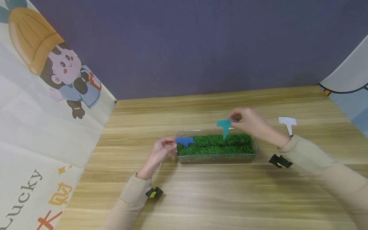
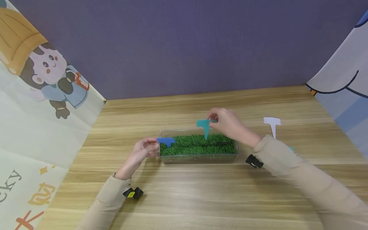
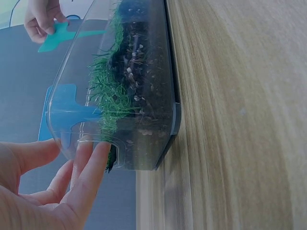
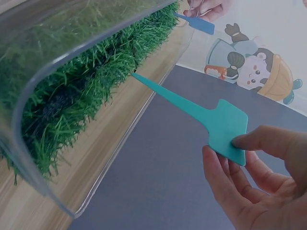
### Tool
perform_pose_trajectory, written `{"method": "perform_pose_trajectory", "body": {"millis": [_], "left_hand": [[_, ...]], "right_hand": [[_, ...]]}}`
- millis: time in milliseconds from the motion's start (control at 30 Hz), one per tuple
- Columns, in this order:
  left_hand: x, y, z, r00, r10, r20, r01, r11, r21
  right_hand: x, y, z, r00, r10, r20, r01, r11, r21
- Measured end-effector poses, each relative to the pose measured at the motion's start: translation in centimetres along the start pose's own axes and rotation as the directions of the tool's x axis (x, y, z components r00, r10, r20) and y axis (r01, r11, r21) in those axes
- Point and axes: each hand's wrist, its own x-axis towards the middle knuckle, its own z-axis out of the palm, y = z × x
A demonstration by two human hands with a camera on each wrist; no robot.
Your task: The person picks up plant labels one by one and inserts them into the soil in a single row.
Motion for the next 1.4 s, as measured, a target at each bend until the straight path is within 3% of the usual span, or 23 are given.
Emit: {"method": "perform_pose_trajectory", "body": {"millis": [767,1400], "left_hand": [[0.1,-0.1,0.0,1.0,0.0,0.016,0.0,1.0,0.003],[0.1,-0.1,-0.1,1.0,0.011,0.014,-0.011,1.0,0.008]], "right_hand": [[1.4,-1.2,2.4,0.998,-0.062,0.031,0.061,0.998,0.024],[2.2,-2.0,4.4,0.995,-0.065,0.07,0.062,0.997,0.045]]}}
